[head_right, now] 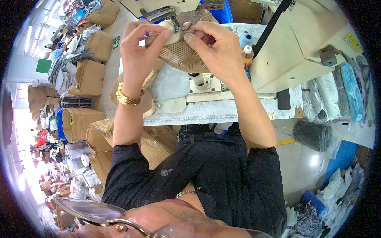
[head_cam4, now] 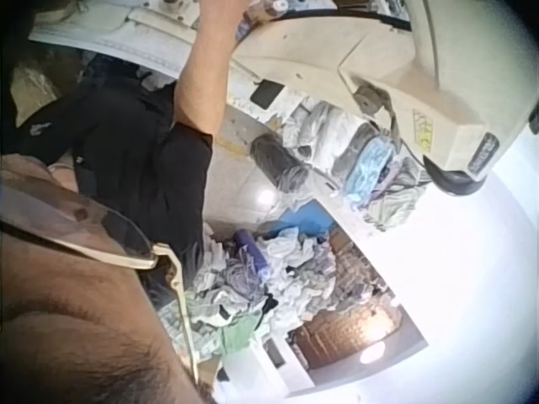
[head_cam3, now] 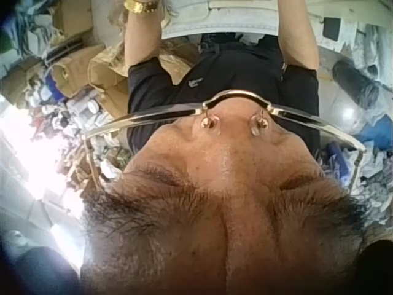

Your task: Sewing a mesh and leather component together using an industrial sewing machine.

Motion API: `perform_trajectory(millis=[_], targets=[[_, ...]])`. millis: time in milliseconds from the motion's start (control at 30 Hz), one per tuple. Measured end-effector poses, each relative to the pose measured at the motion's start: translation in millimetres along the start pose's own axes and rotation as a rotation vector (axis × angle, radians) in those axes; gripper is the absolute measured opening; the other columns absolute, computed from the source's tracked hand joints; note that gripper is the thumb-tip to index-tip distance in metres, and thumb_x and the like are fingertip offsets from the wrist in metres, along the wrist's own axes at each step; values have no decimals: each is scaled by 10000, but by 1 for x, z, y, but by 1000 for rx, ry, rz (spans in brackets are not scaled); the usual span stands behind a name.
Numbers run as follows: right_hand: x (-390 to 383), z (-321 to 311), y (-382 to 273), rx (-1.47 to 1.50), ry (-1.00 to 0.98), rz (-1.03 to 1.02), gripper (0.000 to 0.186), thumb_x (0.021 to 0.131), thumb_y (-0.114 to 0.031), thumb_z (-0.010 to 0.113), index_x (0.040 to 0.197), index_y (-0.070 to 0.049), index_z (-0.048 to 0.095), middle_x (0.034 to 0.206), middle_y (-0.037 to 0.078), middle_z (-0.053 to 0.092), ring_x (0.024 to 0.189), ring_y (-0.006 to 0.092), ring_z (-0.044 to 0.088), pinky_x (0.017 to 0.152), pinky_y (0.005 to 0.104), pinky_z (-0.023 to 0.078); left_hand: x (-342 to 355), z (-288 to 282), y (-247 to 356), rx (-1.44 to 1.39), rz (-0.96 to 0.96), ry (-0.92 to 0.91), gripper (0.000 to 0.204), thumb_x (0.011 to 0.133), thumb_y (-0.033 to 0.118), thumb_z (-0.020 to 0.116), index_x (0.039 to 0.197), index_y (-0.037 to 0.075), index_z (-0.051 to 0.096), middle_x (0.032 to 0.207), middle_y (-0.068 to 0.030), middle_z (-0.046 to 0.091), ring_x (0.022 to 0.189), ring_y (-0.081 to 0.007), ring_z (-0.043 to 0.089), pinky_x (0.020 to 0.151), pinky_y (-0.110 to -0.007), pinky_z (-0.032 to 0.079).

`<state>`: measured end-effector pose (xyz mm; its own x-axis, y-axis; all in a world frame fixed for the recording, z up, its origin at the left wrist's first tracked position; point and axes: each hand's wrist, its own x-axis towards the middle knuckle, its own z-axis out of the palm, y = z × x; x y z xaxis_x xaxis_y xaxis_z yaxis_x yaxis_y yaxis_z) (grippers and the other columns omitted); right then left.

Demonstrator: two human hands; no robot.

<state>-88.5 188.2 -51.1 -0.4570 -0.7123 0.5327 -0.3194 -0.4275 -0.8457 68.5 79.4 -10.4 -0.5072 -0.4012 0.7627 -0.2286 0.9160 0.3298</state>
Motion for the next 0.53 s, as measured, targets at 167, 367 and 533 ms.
perform_trajectory(millis=[167,367,533], targets=[[2,0,3,15,-31,30,174,846,-92,708,999,-10,710,735,-15,590,653,50,503,587,225,417,10,-1,-25,-525,-276,-327,194,816,149,775,905,20,661,880,-22,621,816,-78,568,733,-244,460],[7,0,3,14,-57,42,157,836,-85,710,970,-3,706,768,-2,592,662,64,504,616,229,427,4,6,-24,-682,-369,-307,172,842,109,753,903,25,616,899,20,612,778,-38,539,705,-207,457],[7,-1,1,-30,-79,13,176,832,-125,731,964,-11,710,828,25,622,671,88,520,646,250,453,-2,11,-29,-632,-303,-220,174,850,134,752,935,44,630,973,-14,635,843,-69,565,756,-236,485]])
